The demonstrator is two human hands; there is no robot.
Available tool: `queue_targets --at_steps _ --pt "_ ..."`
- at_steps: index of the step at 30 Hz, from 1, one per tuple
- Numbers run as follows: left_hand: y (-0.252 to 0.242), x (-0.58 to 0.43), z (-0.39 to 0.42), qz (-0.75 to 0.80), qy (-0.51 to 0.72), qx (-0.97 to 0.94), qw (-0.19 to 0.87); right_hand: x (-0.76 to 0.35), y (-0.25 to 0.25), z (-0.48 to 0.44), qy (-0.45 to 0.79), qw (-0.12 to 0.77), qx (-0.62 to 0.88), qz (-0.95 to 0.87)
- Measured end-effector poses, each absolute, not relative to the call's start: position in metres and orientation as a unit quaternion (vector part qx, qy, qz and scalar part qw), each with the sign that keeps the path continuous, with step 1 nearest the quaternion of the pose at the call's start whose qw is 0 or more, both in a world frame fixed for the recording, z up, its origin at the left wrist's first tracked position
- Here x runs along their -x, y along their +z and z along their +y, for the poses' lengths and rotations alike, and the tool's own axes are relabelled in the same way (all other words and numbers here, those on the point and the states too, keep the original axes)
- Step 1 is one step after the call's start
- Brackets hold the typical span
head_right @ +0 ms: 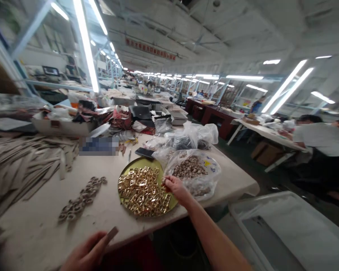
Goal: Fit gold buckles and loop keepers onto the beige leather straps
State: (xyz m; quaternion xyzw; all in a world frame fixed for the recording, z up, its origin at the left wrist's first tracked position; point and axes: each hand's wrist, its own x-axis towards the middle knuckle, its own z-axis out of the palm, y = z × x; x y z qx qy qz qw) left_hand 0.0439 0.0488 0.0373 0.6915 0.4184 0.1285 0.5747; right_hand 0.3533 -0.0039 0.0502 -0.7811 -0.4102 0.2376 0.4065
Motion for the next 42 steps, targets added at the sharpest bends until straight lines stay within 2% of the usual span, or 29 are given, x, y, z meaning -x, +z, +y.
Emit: queue_targets --at_steps 3,6,17,24,32,36,39,42 --pt "0.052 -0.051 0.051 0.395 0.18 -0.671 0.601 -0.264 0.044 -0.009 0.469 0.512 0.588 -0.415" --pt "0.054 -0.046 0.049 0.389 0.222 -0.651 0.613 -0.206 0.044 -0.014 0.55 0.533 0.506 -0.397" --pt "0.04 -0.012 0.033 0.398 0.217 -0.644 0.617 -0.159 0.033 -0.018 0.502 0.533 0.535 -0.422" --pt "0.037 -0.009 0.034 0.407 0.181 -0.75 0.489 -0.157 0.024 -0.018 0.564 0.535 0.534 -0.332" --pt "0.036 -0.006 0.034 0.38 0.171 -0.742 0.525 -0.151 0.018 -0.02 0.518 0.496 0.568 -0.403" --pt "0.037 -0.004 0.034 0.392 0.146 -0.78 0.465 -0.149 0.012 -0.023 0.552 0.494 0.553 -0.381" --pt "0.036 -0.001 0.033 0.399 0.12 -0.808 0.417 -0.149 0.008 -0.026 0.501 0.49 0.569 -0.43" --pt "0.034 -0.001 0.031 0.392 0.117 -0.803 0.432 -0.149 0.007 -0.027 0.461 0.479 0.57 -0.483"
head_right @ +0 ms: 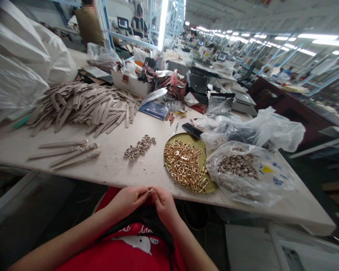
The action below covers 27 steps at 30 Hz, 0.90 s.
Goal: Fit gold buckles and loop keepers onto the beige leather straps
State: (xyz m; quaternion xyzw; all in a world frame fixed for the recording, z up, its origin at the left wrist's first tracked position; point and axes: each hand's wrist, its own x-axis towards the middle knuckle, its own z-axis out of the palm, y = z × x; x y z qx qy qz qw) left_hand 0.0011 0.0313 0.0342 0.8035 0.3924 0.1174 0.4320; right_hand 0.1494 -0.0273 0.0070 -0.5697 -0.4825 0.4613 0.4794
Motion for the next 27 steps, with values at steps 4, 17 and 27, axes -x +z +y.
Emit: queue_targets --at_steps 4,17,27 --pt "0.03 -0.007 0.025 0.392 0.171 -0.758 0.493 -0.144 0.006 -0.028 0.528 0.498 0.555 -0.408" --pt "0.025 -0.013 0.018 0.42 0.227 -0.724 0.498 -0.126 0.008 -0.029 0.628 0.611 0.458 -0.15" --pt "0.015 -0.01 0.018 0.424 0.233 -0.728 0.486 -0.119 0.004 -0.023 0.685 0.627 0.369 -0.04"
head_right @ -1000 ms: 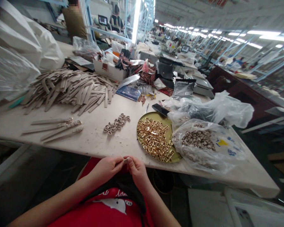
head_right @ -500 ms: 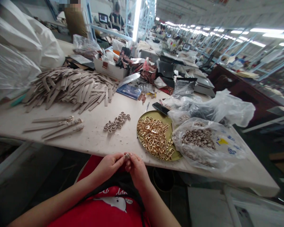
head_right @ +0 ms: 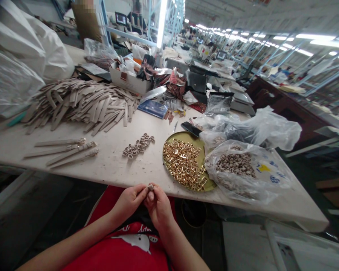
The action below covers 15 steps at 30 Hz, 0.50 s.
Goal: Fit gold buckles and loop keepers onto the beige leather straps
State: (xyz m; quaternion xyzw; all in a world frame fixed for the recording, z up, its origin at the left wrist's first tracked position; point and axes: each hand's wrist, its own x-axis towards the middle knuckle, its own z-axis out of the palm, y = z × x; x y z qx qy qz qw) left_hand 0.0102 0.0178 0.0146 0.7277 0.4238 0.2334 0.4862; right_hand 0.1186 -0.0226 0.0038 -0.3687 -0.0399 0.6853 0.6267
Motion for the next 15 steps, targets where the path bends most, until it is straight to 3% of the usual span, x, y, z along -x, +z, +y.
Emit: queue_targets --at_steps 9,15 --pt "0.009 -0.008 0.02 0.434 0.228 -0.735 0.469 -0.121 0.0 -0.018 0.711 0.604 0.357 -0.05" --pt "0.013 -0.007 0.029 0.408 0.205 -0.73 0.509 -0.124 0.006 -0.019 0.629 0.633 0.429 -0.139"
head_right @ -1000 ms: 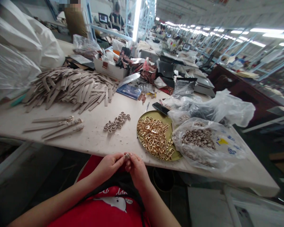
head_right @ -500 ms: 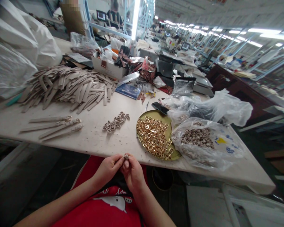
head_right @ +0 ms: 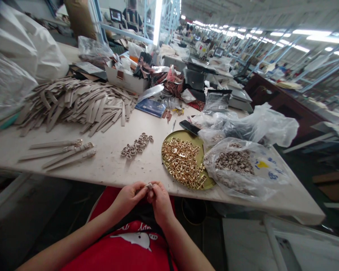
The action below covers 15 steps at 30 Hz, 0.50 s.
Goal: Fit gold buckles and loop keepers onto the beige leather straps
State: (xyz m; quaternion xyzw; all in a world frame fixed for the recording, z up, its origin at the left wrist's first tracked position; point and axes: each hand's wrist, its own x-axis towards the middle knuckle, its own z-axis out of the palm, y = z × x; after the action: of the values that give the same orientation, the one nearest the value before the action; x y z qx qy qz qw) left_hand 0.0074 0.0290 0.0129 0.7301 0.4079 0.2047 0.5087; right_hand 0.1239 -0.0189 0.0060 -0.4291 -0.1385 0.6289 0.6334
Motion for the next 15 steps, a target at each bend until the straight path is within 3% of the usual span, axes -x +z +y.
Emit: queue_targets --at_steps 7,15 --pt "0.008 -0.011 0.021 0.421 0.255 -0.689 0.532 -0.115 0.011 -0.02 0.681 0.631 0.364 -0.07" --pt "0.008 -0.011 0.022 0.441 0.237 -0.73 0.465 -0.11 0.003 -0.019 0.609 0.674 0.407 -0.098"
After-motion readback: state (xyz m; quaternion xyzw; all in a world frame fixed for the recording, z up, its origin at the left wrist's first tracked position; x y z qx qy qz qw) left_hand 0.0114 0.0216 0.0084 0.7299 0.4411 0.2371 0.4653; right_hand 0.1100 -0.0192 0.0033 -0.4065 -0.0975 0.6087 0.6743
